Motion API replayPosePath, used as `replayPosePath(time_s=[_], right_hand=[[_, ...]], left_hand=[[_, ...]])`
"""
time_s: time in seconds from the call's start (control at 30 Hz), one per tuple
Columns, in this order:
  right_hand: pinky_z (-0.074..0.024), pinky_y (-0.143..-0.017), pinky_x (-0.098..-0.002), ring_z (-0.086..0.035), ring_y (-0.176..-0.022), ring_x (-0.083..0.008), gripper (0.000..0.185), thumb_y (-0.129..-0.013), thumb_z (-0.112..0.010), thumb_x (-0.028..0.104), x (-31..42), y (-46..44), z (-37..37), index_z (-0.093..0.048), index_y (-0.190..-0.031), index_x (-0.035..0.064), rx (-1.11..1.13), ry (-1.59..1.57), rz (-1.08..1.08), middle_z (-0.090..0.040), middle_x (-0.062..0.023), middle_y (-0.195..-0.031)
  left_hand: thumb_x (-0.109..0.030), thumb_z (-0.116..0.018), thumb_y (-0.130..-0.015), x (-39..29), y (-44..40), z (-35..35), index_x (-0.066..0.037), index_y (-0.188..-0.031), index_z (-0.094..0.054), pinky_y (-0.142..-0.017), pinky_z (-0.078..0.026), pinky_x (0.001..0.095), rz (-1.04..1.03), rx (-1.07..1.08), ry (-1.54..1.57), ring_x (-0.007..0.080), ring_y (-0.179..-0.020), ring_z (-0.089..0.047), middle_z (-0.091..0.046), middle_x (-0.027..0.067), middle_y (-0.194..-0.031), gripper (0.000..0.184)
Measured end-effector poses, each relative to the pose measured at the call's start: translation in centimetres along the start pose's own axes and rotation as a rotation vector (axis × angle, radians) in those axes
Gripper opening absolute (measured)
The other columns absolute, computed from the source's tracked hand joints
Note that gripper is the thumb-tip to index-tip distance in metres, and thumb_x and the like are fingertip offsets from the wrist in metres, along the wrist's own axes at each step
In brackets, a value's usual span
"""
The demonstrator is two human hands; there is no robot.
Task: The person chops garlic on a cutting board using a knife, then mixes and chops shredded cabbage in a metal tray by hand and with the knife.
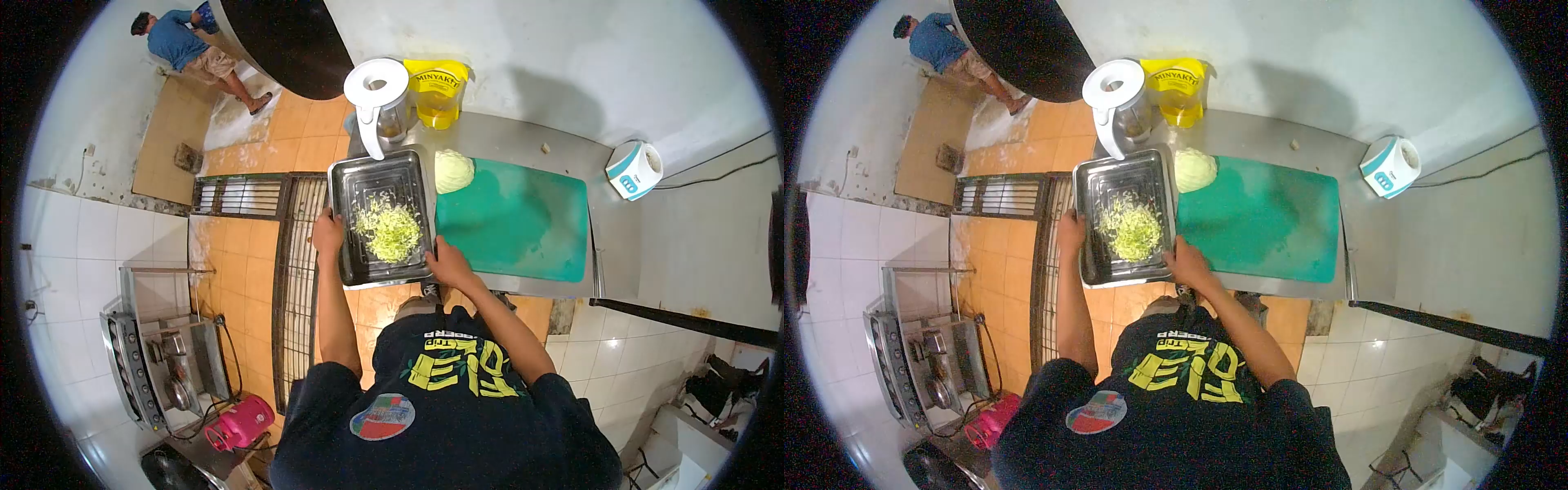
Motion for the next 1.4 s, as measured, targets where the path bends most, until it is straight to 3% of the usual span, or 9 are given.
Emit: replayPosePath(time_s=[0.17, 0.3, 0.47, 0.77, 0.93, 1.07, 1.27, 1.3, 1.4], right_hand=[[-0.0501, -0.075, -0.0598, -0.067, -0.086, -0.0502, 0.039, -0.103, -0.061, 0.035, 0.1, 3.2, 5.5, -0.052, -0.120, 0.0015, 0.000, -0.080, 0.014, -0.069, -0.0301, -0.094], [-0.0497, -0.074, -0.0576, -0.067, -0.085, -0.0474, 0.040, -0.105, -0.059, 0.035, -2.3, 6.1, 12.2, -0.054, -0.129, 0.0046, -0.091, 0.010, 0.055, -0.069, -0.0267, -0.090], [-0.0518, -0.080, -0.0515, -0.069, -0.091, -0.0424, 0.045, -0.103, -0.062, 0.042, -8.5, 7.8, 20.9, -0.065, -0.128, 0.0054, -0.122, 0.148, -0.084, -0.072, -0.0208, -0.097], [-0.0523, -0.091, -0.0488, -0.068, -0.106, -0.0366, 0.036, -0.102, -0.063, 0.038, -20.6, 7.4, 31.9, -0.072, -0.125, 0.0118, -0.363, 0.251, -0.066, -0.073, -0.0162, -0.116], [-0.0493, -0.096, -0.0510, -0.061, -0.113, -0.0377, 0.028, -0.100, -0.065, 0.027, -21.1, 7.9, 33.5, -0.071, -0.123, 0.0118, -0.575, 0.284, 0.009, -0.068, -0.0166, -0.119], [-0.0461, -0.100, -0.0551, -0.055, -0.118, -0.0402, 0.044, -0.095, -0.070, 0.028, -18.7, 8.1, 28.6, -0.063, -0.136, 0.0161, -0.505, 0.231, 0.093, -0.061, -0.0175, -0.128], [-0.0358, -0.110, -0.0703, -0.034, -0.144, -0.0517, 0.085, -0.087, -0.077, 0.054, -14.5, 7.0, 22.7, -0.040, -0.159, 0.0318, -0.255, 0.429, -0.072, -0.031, -0.0187, -0.163], [-0.0332, -0.111, -0.0736, -0.030, -0.146, -0.0533, 0.091, -0.085, -0.077, 0.058, -14.6, 6.4, 22.1, -0.035, -0.163, 0.0343, -0.226, 0.410, -0.061, -0.026, -0.0186, -0.167], [-0.0411, -0.109, -0.0643, -0.040, -0.139, -0.0492, 0.055, -0.091, -0.077, 0.036, -13.1, 5.2, 20.2, -0.061, -0.142, 0.0219, -0.247, 0.360, 0.061, -0.042, -0.0184, -0.155]], left_hand=[[-0.022, -0.069, -0.097, 3.1, 5.4, -1.0, 0.002, -0.124, -0.066, -0.082, -0.054, 0.0463, -0.028, -0.049, 0.359, 0.0343, -0.096, -0.072, -0.074, 0.0188, -0.113, 0.037], [-0.015, -0.076, -0.095, -0.6, 13.8, -2.8, 0.003, -0.115, -0.060, -0.071, -0.051, 0.0310, 0.052, 0.046, 0.672, 0.0141, -0.080, -0.060, -0.067, 0.0086, -0.100, 0.032], [-0.013, -0.081, -0.092, -9.6, 21.7, -7.6, 0.000, -0.113, -0.060, -0.066, -0.054, 0.0266, 0.177, 0.305, 0.954, 0.0132, -0.083, -0.068, -0.069, 0.0091, -0.104, 0.032], [-0.014, -0.077, -0.096, -20.4, 29.2, -19.1, 0.001, -0.104, -0.067, -0.067, -0.055, 0.0277, 0.074, 0.768, 0.833, 0.0135, -0.079, -0.071, -0.075, 0.0080, -0.091, 0.020], [-0.043, -0.071, -0.095, -23.5, 27.9, -17.6, -0.005, -0.103, -0.076, -0.076, -0.057, 0.0430, -0.139, 0.661, 0.286, 0.0320, -0.082, -0.074, -0.077, 0.0143, -0.093, 0.039], [-0.034, -0.074, -0.092, -27.2, 25.4, -12.5, -0.007, -0.107, -0.076, -0.082, -0.056, 0.0452, -0.146, 0.535, 0.126, 0.0355, -0.095, -0.073, -0.077, 0.0137, -0.105, 0.031], [-0.016, -0.076, -0.088, -32.6, 18.6, -9.1, -0.007, -0.135, -0.060, -0.096, -0.051, 0.0468, -0.589, -0.096, -0.069, 0.0445, -0.121, -0.061, -0.066, 0.0240, -0.129, 0.050], [-0.015, -0.075, -0.088, -31.4, 17.2, -10.8, -0.007, -0.138, -0.057, -0.097, -0.050, 0.0479, -0.544, 0.015, 0.039, 0.0454, -0.120, -0.061, -0.065, 0.0254, -0.128, 0.054], [-0.009, -0.073, -0.087, -29.7, 14.3, -14.8, -0.006, -0.147, -0.047, -0.101, -0.049, 0.0514, -0.452, 0.256, 0.251, 0.0487, -0.120, -0.059, -0.060, 0.0288, -0.129, 0.065]])
Point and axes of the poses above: each hand's wrist, its own y-axis away from the middle knuckle, its own z-axis out of the back of the hand, x = y × z, the point moved 10 cm from there along -y, towards the middle knuckle
